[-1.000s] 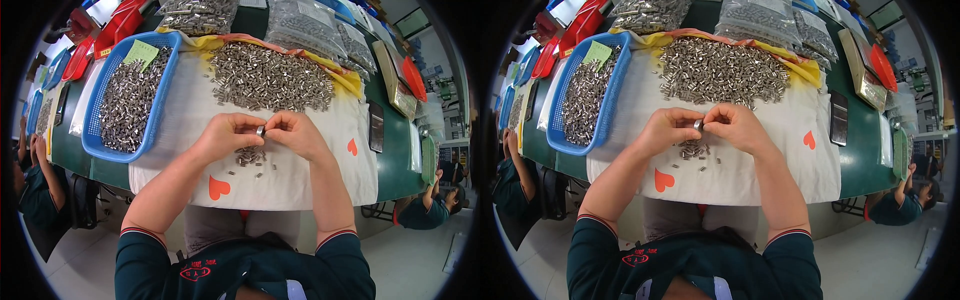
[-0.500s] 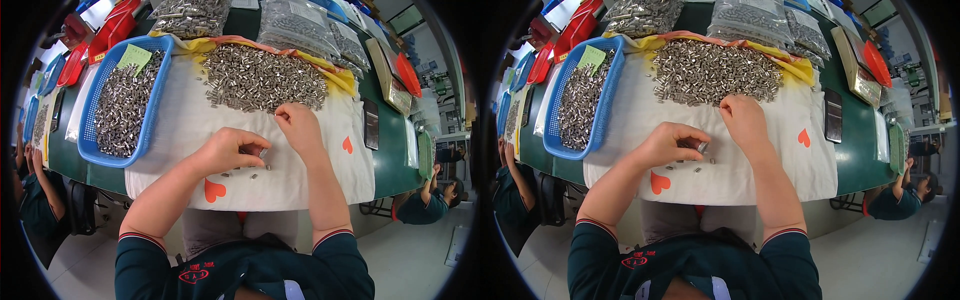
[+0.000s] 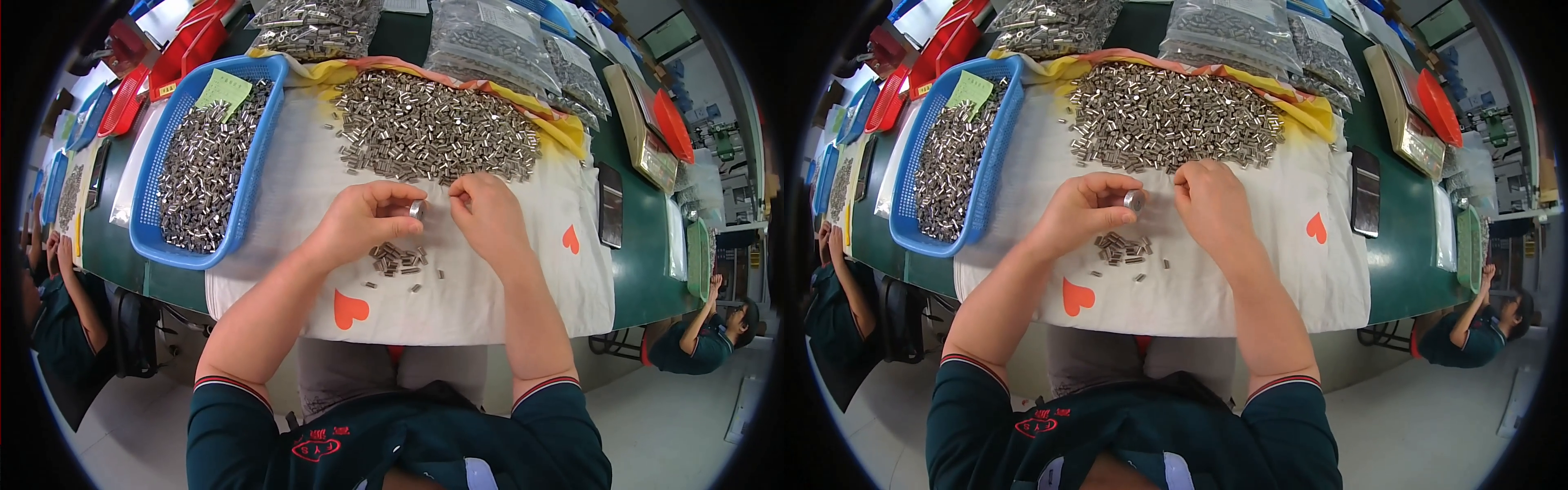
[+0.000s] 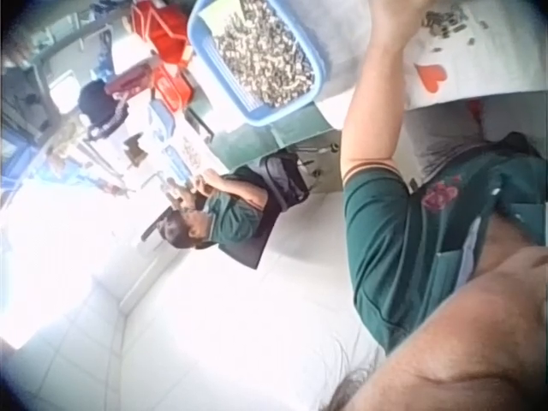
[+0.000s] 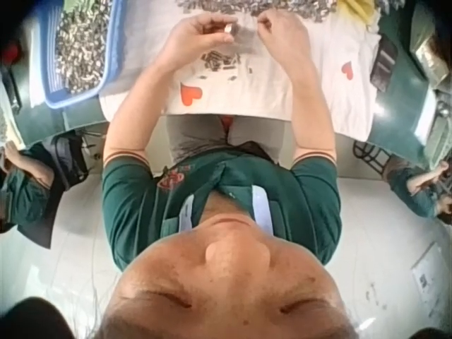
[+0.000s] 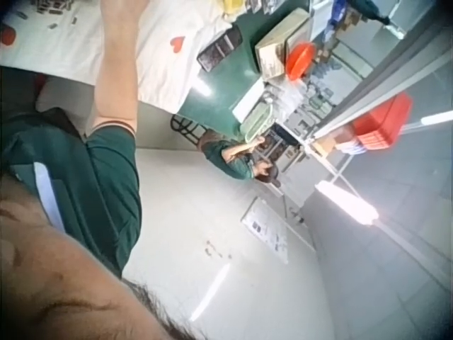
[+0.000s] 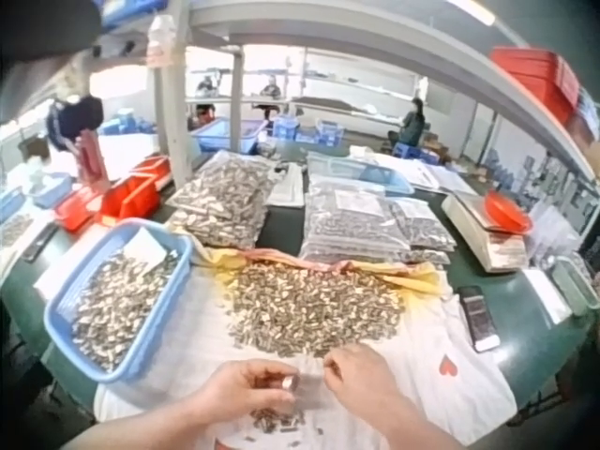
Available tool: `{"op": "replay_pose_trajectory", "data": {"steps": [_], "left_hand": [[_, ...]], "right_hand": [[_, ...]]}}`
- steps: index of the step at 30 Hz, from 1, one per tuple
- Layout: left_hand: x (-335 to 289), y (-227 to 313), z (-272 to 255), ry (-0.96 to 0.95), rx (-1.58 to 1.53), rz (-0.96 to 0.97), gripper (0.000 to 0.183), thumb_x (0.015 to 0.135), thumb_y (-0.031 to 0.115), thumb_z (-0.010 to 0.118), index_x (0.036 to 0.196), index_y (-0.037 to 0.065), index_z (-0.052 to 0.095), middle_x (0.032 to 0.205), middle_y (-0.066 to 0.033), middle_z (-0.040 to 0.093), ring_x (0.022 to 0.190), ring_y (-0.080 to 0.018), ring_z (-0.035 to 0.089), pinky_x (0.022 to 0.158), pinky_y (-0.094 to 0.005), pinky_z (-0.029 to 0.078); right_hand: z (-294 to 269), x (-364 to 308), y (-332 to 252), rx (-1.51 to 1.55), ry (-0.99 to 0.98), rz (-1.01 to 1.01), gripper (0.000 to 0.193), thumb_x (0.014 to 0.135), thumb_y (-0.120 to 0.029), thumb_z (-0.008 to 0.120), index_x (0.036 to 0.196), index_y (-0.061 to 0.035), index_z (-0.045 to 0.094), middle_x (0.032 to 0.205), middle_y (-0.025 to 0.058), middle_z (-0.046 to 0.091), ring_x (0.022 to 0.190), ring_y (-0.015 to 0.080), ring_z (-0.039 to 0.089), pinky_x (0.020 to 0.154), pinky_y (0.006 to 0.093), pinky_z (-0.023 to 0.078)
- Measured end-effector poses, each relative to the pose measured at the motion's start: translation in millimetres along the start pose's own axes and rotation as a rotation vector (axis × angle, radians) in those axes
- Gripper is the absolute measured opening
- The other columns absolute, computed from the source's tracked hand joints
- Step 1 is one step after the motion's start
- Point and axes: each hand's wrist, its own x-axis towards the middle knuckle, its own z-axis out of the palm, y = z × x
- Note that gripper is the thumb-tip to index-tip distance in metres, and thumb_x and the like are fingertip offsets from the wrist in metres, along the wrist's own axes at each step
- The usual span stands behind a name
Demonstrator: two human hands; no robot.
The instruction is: Sorting and assembling small metal components into a circular metal base at a workbench.
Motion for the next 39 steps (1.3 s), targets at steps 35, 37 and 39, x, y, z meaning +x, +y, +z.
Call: {"op": "replay_pose_trajectory", "data": {"steps": [35, 37, 39], "left_hand": [[-5.4, 0.7, 3.1, -0.076, 0.227, -0.03, 0.034, 0.07, 0.009, 0.072, 0.102, 0.003, 0.061, 0.082, -0.0017, 0.061, 0.075, -0.0059, 0.055, 0.07, -0.0207, 0.047], [-5.6, -0.4, 2.1, -0.059, 0.185, -0.033, 0.034, 0.07, 0.008, 0.071, 0.102, 0.003, 0.061, 0.082, -0.0013, 0.06, 0.075, -0.0057, 0.055, 0.07, -0.0205, 0.047], [-3.6, -1.7, 2.1, -0.048, 0.043, -0.06, 0.034, 0.072, 0.005, 0.069, 0.104, 0.002, 0.059, 0.083, -0.0002, 0.059, 0.076, -0.0052, 0.054, 0.07, -0.02, 0.047]], "right_hand": [[11.1, 11.3, 7.0, 0.106, 0.076, -0.012, 0.006, 0.071, -0.01, 0.061, 0.073, -0.0043, 0.06, 0.072, 0.0086, 0.058, 0.071, 0.0245, 0.054, 0.066, 0.0354, 0.044], [12.8, 10.3, 4.5, 0.051, 0.087, -0.043, 0.006, 0.07, -0.01, 0.061, 0.073, -0.0046, 0.06, 0.072, 0.0091, 0.057, 0.074, 0.0264, 0.054, 0.068, 0.0373, 0.043], [12.7, 6.8, 3.8, -0.03, 0.055, -0.064, 0.005, 0.07, -0.01, 0.061, 0.073, -0.0049, 0.061, 0.073, 0.0086, 0.057, 0.074, 0.026, 0.054, 0.069, 0.036, 0.044]]}}
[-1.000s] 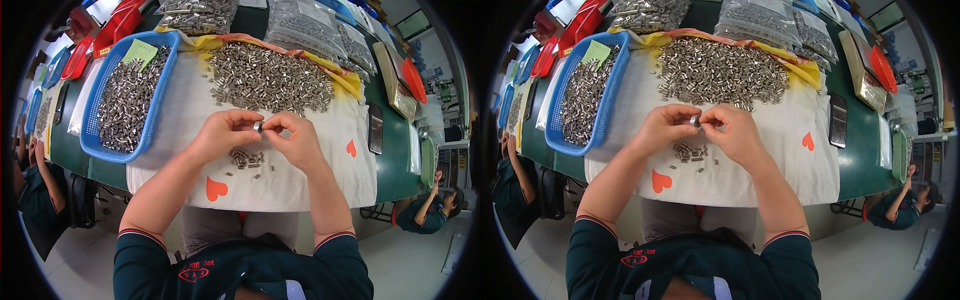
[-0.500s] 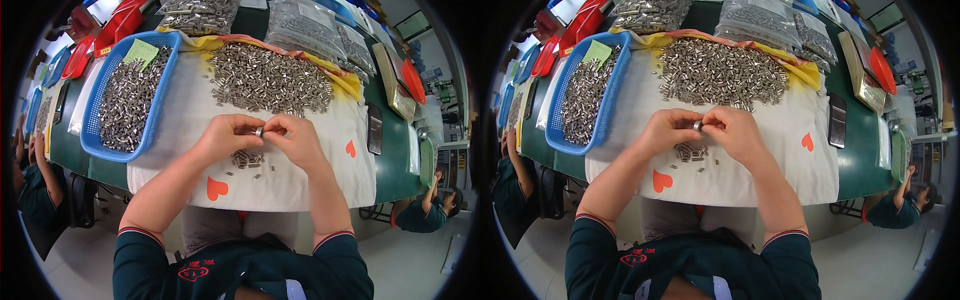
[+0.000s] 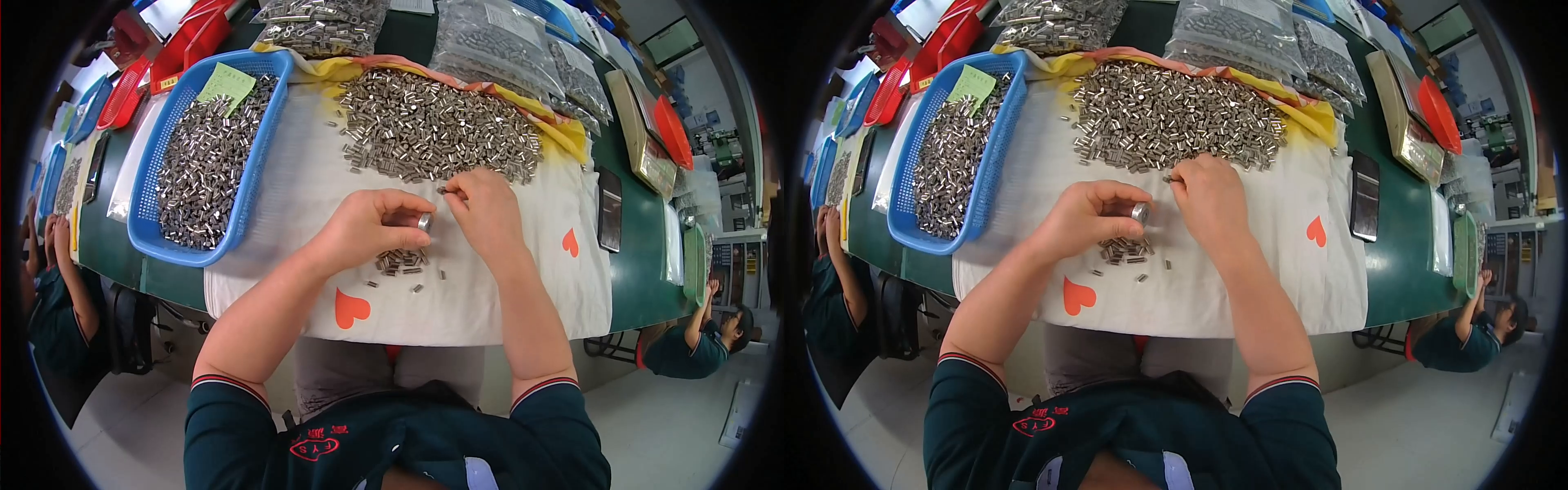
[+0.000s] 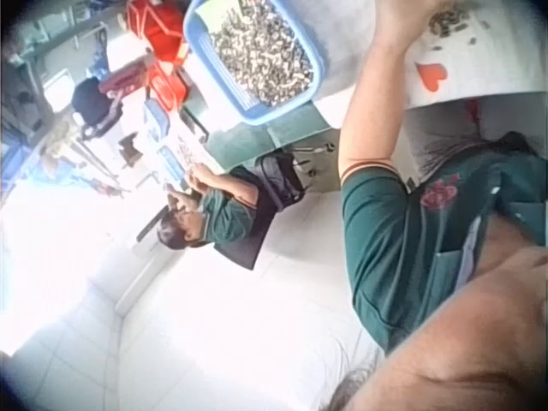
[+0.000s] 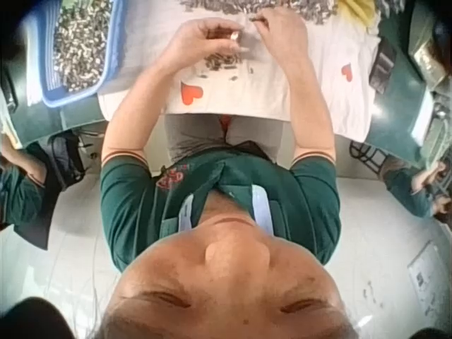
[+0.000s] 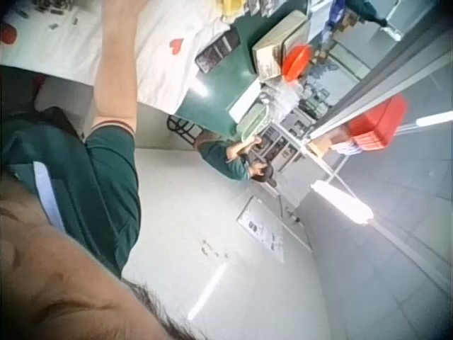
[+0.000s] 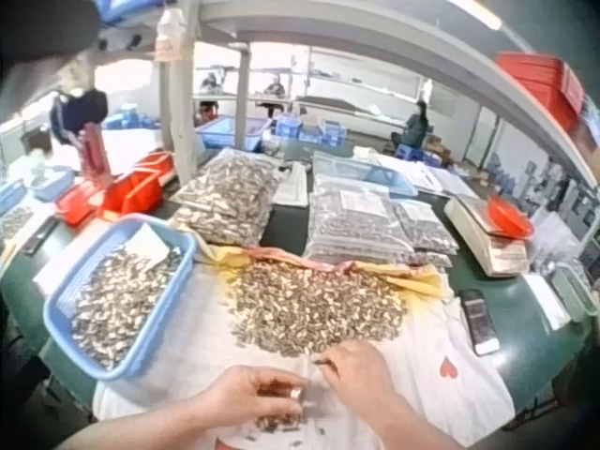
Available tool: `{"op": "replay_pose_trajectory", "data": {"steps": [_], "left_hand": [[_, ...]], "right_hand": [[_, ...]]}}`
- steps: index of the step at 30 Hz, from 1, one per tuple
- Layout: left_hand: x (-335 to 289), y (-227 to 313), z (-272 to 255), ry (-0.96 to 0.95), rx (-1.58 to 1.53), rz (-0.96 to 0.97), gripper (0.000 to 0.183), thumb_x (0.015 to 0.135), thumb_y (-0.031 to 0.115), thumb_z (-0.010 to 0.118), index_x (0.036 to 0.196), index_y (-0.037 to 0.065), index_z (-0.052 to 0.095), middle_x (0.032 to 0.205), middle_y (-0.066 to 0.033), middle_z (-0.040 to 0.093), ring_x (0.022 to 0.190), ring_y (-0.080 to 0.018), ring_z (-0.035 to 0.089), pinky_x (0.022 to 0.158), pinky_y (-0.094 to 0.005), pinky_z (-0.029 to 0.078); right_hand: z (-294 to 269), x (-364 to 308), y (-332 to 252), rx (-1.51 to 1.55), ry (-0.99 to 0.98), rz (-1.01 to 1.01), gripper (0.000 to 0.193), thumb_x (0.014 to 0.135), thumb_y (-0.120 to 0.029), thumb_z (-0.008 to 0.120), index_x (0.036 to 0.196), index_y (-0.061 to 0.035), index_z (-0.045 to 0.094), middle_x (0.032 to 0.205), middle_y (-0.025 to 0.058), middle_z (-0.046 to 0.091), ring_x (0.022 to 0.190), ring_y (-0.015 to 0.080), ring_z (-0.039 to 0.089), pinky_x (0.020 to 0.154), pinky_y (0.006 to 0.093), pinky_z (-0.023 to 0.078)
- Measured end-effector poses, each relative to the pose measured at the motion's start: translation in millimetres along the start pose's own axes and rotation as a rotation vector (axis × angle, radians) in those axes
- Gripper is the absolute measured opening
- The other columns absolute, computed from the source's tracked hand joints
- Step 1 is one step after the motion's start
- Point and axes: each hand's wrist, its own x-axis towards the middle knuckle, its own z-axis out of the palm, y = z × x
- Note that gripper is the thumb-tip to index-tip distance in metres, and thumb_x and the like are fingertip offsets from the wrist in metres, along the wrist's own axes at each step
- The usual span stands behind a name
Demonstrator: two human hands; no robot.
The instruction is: Sorting and assembling small metal components into a circular metal base at a workbench.
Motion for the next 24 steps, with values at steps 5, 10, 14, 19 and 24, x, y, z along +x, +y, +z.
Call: {"op": "replay_pose_trajectory", "data": {"steps": [5, 10, 14, 19, 24], "left_hand": [[1.1, 0.4, -0.3, 0.006, -0.035, 0.022, 0.033, 0.073, 0.003, 0.067, 0.105, 0.001, 0.059, 0.083, 0.0008, 0.058, 0.076, -0.0046, 0.053, 0.07, -0.0192, 0.047], [-1.1, 1.9, -1.1, 0.015, -0.027, 0.016, 0.032, 0.074, 0.002, 0.067, 0.105, 0.001, 0.059, 0.083, 0.0011, 0.058, 0.076, -0.0042, 0.053, 0.069, -0.0186, 0.046], [2.0, 0.7, -0.7, 0.014, -0.04, 0.041, 0.032, 0.074, 0.002, 0.067, 0.105, 0.001, 0.059, 0.083, 0.0014, 0.058, 0.076, -0.0037, 0.053, 0.068, -0.0185, 0.046], [0.9, -2.8, -5.1, 0.015, -0.039, 0.078, 0.033, 0.073, 0.002, 0.067, 0.105, 0.001, 0.058, 0.082, 0.0013, 0.058, 0.075, -0.0041, 0.053, 0.068, -0.0187, 0.046], [1.8, 1.2, -5.0, 0.036, -0.071, 0.042, 0.036, 0.075, -0.003, 0.063, 0.109, -0.002, 0.053, 0.095, -0.0037, 0.06, 0.083, -0.0079, 0.057, 0.072, -0.021, 0.048]], "right_hand": [[5.7, 1.0, 1.5, -0.019, 0.101, -0.056, 0.004, 0.069, -0.009, 0.061, 0.072, -0.0056, 0.061, 0.073, 0.0084, 0.057, 0.074, 0.0259, 0.054, 0.068, 0.0355, 0.044], [9.5, 3.8, 4.4, -0.059, 0.178, -0.07, 0.005, 0.068, -0.007, 0.061, 0.073, -0.0062, 0.061, 0.072, 0.0076, 0.057, 0.074, 0.0251, 0.054, 0.068, 0.0352, 0.044], [2.0, 3.6, 4.0, 0.048, 0.171, -0.145, 0.005, 0.068, -0.007, 0.06, 0.074, -0.0058, 0.061, 0.076, 0.0064, 0.057, 0.076, 0.024, 0.054, 0.069, 0.0351, 0.042], [3.9, -0.3, -6.0, 0.018, 0.051, -0.247, 0.008, 0.066, -0.007, 0.063, 0.074, -0.0078, 0.062, 0.078, 0.0045, 0.056, 0.078, 0.022, 0.053, 0.072, 0.0346, 0.041], [-14.2, -6.3, -18.7, 0.503, -0.105, 0.147, 0.006, 0.07, -0.004, 0.06, 0.076, -0.0044, 0.061, 0.076, 0.0062, 0.059, 0.071, 0.0212, 0.056, 0.064, 0.0308, 0.045]]}}
